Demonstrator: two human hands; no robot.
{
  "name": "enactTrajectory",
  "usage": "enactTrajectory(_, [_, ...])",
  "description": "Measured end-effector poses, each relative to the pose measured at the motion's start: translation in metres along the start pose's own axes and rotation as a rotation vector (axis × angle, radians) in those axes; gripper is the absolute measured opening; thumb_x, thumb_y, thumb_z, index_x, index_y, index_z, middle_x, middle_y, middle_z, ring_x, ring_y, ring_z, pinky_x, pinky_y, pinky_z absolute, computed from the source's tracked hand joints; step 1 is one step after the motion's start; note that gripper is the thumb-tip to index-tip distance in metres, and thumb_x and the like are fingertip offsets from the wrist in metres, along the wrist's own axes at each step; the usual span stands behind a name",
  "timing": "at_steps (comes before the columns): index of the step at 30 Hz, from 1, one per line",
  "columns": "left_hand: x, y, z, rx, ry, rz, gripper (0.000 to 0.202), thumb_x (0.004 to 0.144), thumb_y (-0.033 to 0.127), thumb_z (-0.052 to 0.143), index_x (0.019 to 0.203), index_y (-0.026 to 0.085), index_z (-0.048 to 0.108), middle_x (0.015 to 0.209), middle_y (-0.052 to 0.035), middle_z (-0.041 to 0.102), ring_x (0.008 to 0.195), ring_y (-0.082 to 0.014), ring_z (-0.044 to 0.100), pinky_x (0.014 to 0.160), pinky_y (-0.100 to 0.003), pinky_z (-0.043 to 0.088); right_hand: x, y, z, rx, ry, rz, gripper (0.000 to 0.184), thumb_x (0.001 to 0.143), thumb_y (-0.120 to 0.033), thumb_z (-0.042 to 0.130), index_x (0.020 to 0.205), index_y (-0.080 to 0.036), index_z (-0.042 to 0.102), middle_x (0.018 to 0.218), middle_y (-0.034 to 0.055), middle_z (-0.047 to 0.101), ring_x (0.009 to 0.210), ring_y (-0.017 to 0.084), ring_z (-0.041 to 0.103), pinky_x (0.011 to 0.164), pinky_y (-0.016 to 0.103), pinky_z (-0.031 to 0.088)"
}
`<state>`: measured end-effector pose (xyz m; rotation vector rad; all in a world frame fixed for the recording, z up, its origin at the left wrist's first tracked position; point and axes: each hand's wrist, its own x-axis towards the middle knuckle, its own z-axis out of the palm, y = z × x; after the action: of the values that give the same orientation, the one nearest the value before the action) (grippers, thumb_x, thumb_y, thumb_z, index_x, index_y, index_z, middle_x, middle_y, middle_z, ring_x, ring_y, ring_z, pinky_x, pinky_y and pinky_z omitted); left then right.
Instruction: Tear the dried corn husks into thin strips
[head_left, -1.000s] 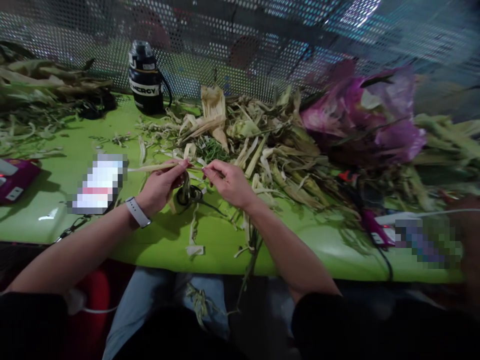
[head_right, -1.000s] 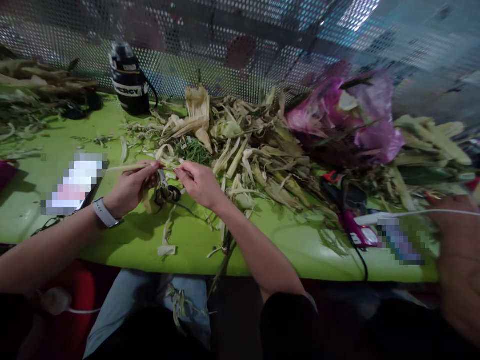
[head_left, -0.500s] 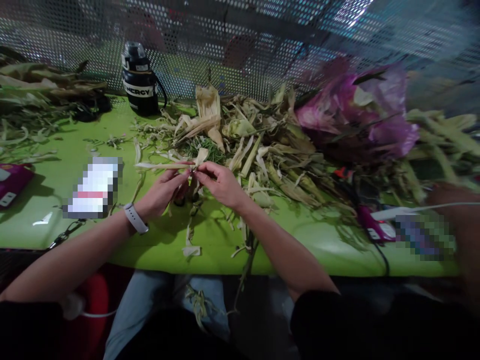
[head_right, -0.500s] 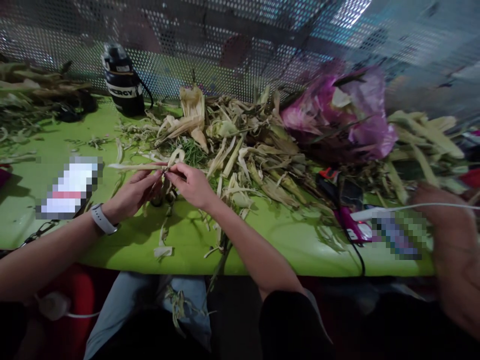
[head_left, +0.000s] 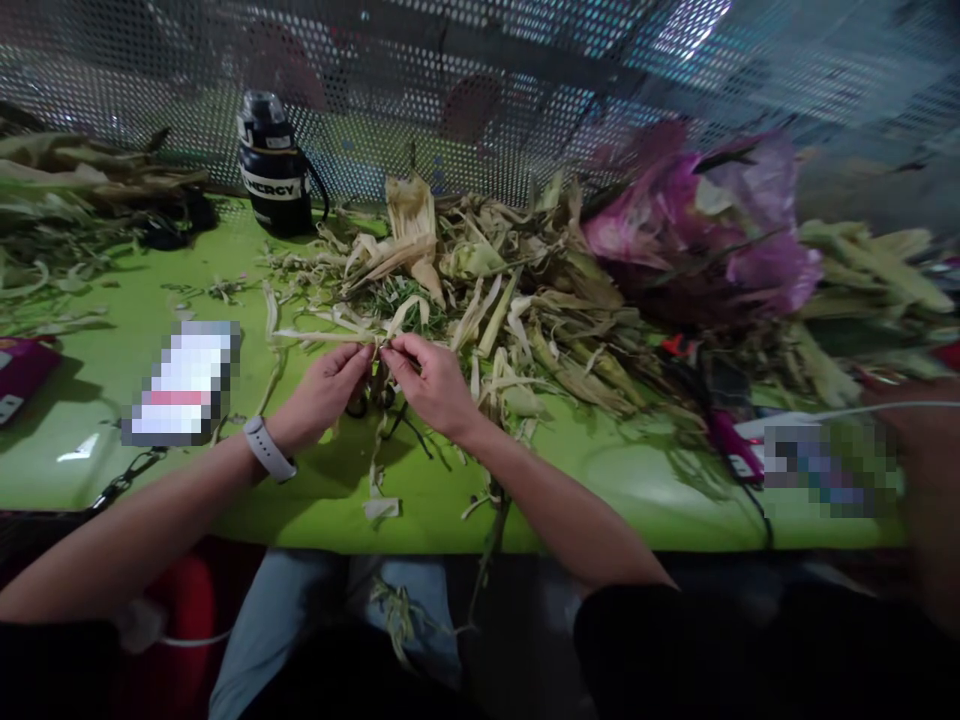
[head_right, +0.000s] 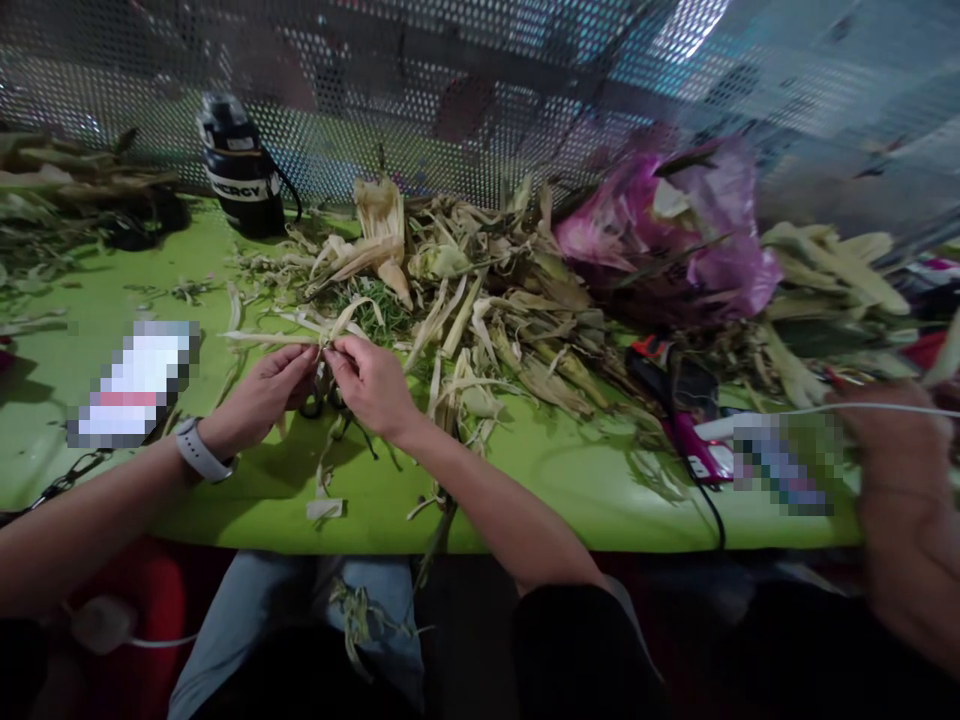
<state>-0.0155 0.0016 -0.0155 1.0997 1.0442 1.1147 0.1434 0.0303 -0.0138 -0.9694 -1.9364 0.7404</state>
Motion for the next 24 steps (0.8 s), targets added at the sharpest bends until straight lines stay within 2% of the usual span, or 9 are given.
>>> enactTrajectory(6, [-0.006,0.01,0.0,-0.181,-0.076,-0.088,0.037,0.077,0.045,0.078,0.078,0.017,0.054,0.057,0.0094,0.031,0.044,-0.0033,0.024,0.041,-0.017,0.017,-0.001,0.001,-0.002,-0.037,0.037,-0.052,0.025,0.095,-0.039,0.049,0.083,-0.019,0.059,0.073,0.0027,0.061,0.068,0.015,0.053,0.067,0.029,0.041])
enactTrajectory(10, [-0.006,0.011,-0.001,-0.198,-0.1,-0.105,0.037,0.076,0.044,0.078,0.076,0.017,0.054,0.058,0.0088,0.03,0.045,-0.0036,0.024,0.041,-0.018,0.017,0.002,0.001,-0.005,-0.029,0.029,-0.027,0.025,0.095,-0.039,0.049,0.083,-0.019,0.059,0.076,0.0037,0.062,0.071,0.016,0.055,0.069,0.029,0.042])
enactTrajectory(12, [-0.006,0.01,-0.001,-0.164,-0.087,-0.066,0.036,0.079,0.045,0.076,0.075,0.017,0.053,0.057,0.008,0.032,0.045,-0.0046,0.025,0.041,-0.019,0.02,0.003,0.001,-0.007,-0.013,-0.01,-0.004,0.025,0.094,-0.04,0.049,0.083,-0.02,0.058,0.075,0.0027,0.061,0.069,0.015,0.054,0.068,0.029,0.041])
enactTrajectory(17, [-0.005,0.006,0.0,0.085,-0.011,0.129,0.036,0.09,0.05,0.061,0.076,0.02,0.049,0.062,0.002,0.051,0.053,-0.0104,0.047,0.049,-0.023,0.04,0.005,0.005,-0.009,0.037,-0.208,0.039,0.018,0.089,-0.036,0.053,0.081,-0.02,0.056,0.07,-0.0009,0.056,0.064,0.013,0.048,0.065,0.028,0.038])
enactTrajectory(21, [-0.003,0.002,-0.001,0.21,-0.01,0.1,0.024,0.093,0.041,0.06,0.091,0.021,0.046,0.057,0.0074,0.046,0.044,-0.0085,0.039,0.043,-0.022,0.032,0.006,0.006,-0.01,0.24,-0.233,0.202,0.016,0.086,-0.033,0.052,0.084,-0.019,0.059,0.068,-0.0009,0.058,0.064,0.014,0.052,0.064,0.028,0.041])
enactTrajectory(24, [-0.002,0.002,-0.003,0.242,-0.021,0.129,0.019,0.095,0.036,0.058,0.091,0.019,0.048,0.062,0.0058,0.047,0.05,-0.0079,0.039,0.048,-0.021,0.032,0.009,0.007,-0.009,0.428,-0.156,0.342,0.024,0.085,-0.043,0.055,0.081,-0.019,0.06,0.066,-0.0015,0.056,0.064,0.014,0.052,0.063,0.027,0.042])
